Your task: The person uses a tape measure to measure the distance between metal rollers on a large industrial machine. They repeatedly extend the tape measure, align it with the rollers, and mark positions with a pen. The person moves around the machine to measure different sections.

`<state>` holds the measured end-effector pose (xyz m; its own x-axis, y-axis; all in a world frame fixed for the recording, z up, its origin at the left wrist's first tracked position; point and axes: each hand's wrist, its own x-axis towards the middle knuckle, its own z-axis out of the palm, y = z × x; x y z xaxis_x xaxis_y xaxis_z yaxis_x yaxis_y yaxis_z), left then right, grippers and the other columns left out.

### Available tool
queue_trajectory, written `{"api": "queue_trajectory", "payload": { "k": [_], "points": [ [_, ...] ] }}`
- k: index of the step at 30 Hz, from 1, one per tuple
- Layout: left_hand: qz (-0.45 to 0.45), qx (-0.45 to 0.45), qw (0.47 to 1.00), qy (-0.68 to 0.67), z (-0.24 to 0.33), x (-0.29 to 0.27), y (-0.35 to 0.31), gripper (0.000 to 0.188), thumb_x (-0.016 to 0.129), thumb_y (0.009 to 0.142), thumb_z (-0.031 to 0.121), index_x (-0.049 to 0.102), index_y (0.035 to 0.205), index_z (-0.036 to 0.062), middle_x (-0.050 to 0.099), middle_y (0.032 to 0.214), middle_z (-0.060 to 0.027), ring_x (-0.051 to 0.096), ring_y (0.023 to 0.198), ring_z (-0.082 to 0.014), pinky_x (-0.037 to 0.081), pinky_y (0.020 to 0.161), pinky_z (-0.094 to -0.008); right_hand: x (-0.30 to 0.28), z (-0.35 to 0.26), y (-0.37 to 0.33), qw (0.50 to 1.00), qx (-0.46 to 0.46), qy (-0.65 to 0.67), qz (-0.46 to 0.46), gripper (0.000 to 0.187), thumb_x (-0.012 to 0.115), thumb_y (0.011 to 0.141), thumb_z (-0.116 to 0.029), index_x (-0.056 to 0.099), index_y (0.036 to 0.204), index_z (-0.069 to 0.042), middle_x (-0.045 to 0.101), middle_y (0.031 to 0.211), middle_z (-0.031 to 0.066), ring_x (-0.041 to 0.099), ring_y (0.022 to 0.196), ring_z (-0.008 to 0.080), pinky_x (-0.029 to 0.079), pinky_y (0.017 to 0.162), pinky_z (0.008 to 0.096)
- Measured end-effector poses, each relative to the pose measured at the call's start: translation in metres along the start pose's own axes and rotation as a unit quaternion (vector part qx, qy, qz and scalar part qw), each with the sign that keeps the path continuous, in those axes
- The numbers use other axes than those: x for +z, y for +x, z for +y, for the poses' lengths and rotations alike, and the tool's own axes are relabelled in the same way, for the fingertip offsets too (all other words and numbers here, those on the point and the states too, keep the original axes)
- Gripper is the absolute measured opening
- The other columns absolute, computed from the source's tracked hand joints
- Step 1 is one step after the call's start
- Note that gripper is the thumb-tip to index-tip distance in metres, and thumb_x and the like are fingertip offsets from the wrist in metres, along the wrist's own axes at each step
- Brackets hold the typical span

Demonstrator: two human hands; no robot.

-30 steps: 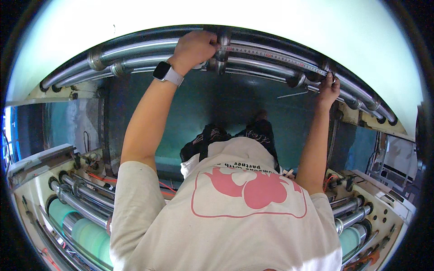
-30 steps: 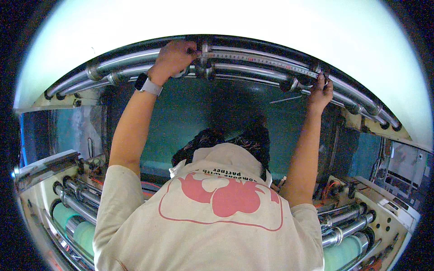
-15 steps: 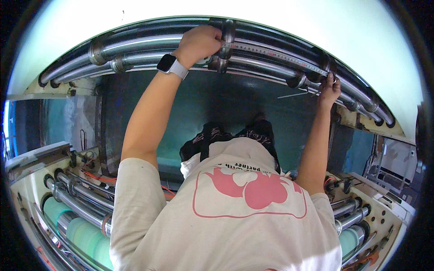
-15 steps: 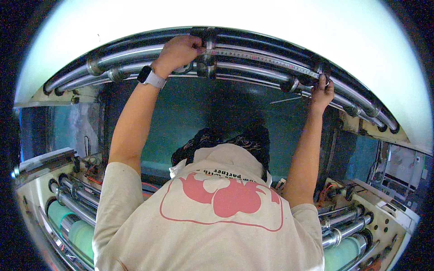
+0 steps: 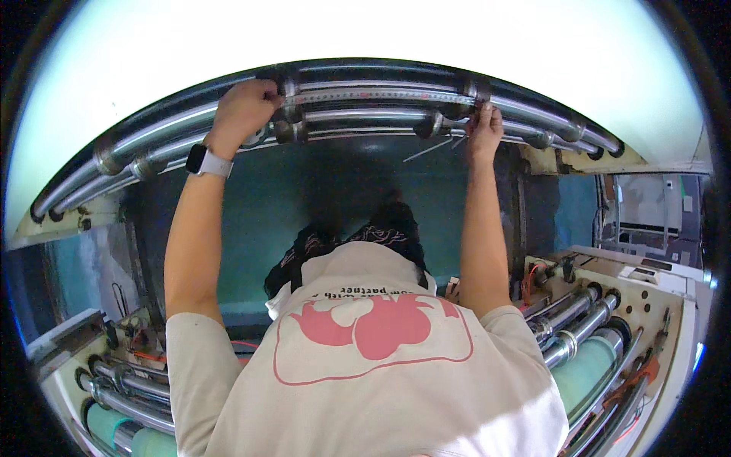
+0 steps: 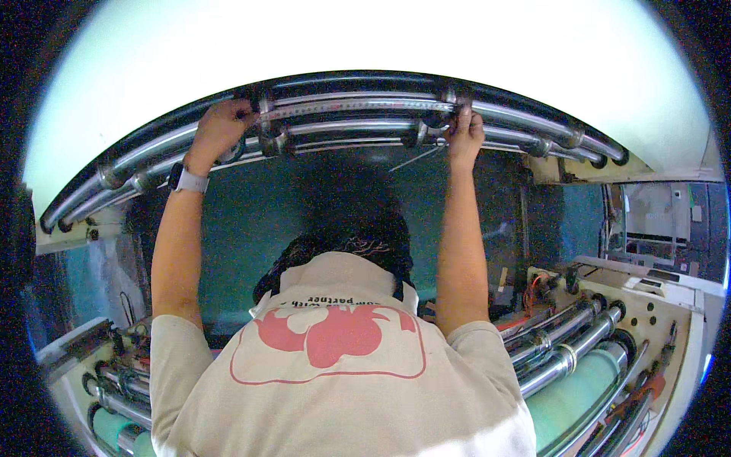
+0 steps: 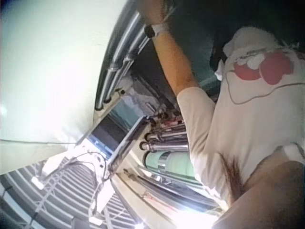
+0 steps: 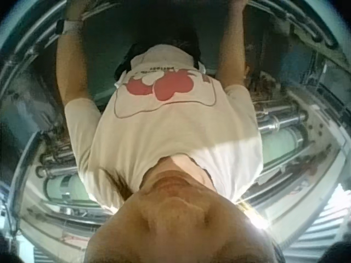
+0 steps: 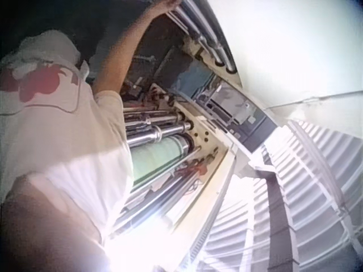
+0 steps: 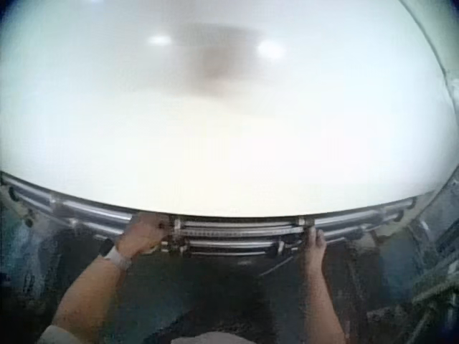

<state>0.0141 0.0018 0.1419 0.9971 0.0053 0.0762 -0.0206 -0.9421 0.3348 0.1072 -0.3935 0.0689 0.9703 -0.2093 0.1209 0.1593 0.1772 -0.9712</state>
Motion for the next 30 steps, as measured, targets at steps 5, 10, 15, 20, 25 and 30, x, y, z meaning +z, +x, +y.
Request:
{"api": "queue_trajectory", "payload": {
  "k": [5,10,15,20,25,30],
  "points": [
    [0.007,-0.034,0.999,-0.008,0.010,-0.004,-0.003,0.020,0.056,0.075,0.027,0.060,0.082,0.0086,0.059,0.079,-0.0129,0.056,0.077,-0.0309,0.043,0.065,-0.0398,0.004,0.023,-0.025,0.984,0.111,0.055,0.126,0.031,0.063,0.078,-0.034,0.045,0.078,-0.009,0.044,0.060,-0.0012,0.041,0.050,0.0073,0.029,0.039,0.0211],
    [0.026,-0.014,0.999,-0.016,0.005,0.001,-0.003,0.020,0.056,0.075,0.027,0.060,0.080,0.0083,0.059,0.075,-0.0136,0.056,0.074,-0.0311,0.043,0.062,-0.0396,0.008,0.033,-0.021,0.960,0.241,0.123,0.071,0.040,0.061,0.077,-0.042,0.048,0.086,-0.004,0.056,0.067,0.0065,0.043,0.046,0.0096,0.031,0.034,0.0206],
    [0.023,-0.016,0.999,-0.021,0.007,0.001,-0.003,0.020,0.057,0.075,0.027,0.060,0.078,0.0079,0.059,0.074,-0.0135,0.056,0.072,-0.0311,0.043,0.062,-0.0395,0.007,0.037,-0.018,0.950,0.249,0.180,0.051,0.035,0.060,0.079,-0.040,0.047,0.085,-0.008,0.058,0.070,0.0083,0.041,0.045,0.0091,0.028,0.034,0.0196],
    [0.034,-0.002,0.999,-0.019,0.003,0.003,-0.003,0.019,0.057,0.075,0.027,0.060,0.078,0.0078,0.059,0.074,-0.0131,0.056,0.072,-0.0309,0.043,0.061,-0.0389,0.010,0.038,-0.019,0.946,0.252,0.190,0.079,0.034,0.061,0.078,-0.039,0.047,0.085,-0.009,0.058,0.069,0.0081,0.042,0.045,0.0091,0.027,0.034,0.0194],
    [0.027,0.001,0.999,-0.027,0.008,-0.001,-0.005,0.019,0.057,0.075,0.026,0.059,0.078,0.0076,0.059,0.074,-0.0132,0.056,0.072,-0.0308,0.043,0.061,-0.0387,0.010,0.040,-0.020,0.950,0.242,0.185,0.067,0.041,0.059,0.076,-0.044,0.050,0.088,-0.006,0.056,0.069,0.0067,0.041,0.048,0.0072,0.026,0.036,0.0181],
    [0.038,0.003,0.999,-0.021,0.006,0.001,-0.005,0.019,0.057,0.075,0.026,0.059,0.077,0.0073,0.058,0.072,-0.0135,0.056,0.071,-0.0312,0.043,0.061,-0.0392,0.010,0.045,-0.018,0.946,0.240,0.202,0.077,0.037,0.061,0.076,-0.041,0.050,0.083,-0.007,0.057,0.067,0.0062,0.043,0.047,0.0083,0.027,0.035,0.0190]
  ]
}}
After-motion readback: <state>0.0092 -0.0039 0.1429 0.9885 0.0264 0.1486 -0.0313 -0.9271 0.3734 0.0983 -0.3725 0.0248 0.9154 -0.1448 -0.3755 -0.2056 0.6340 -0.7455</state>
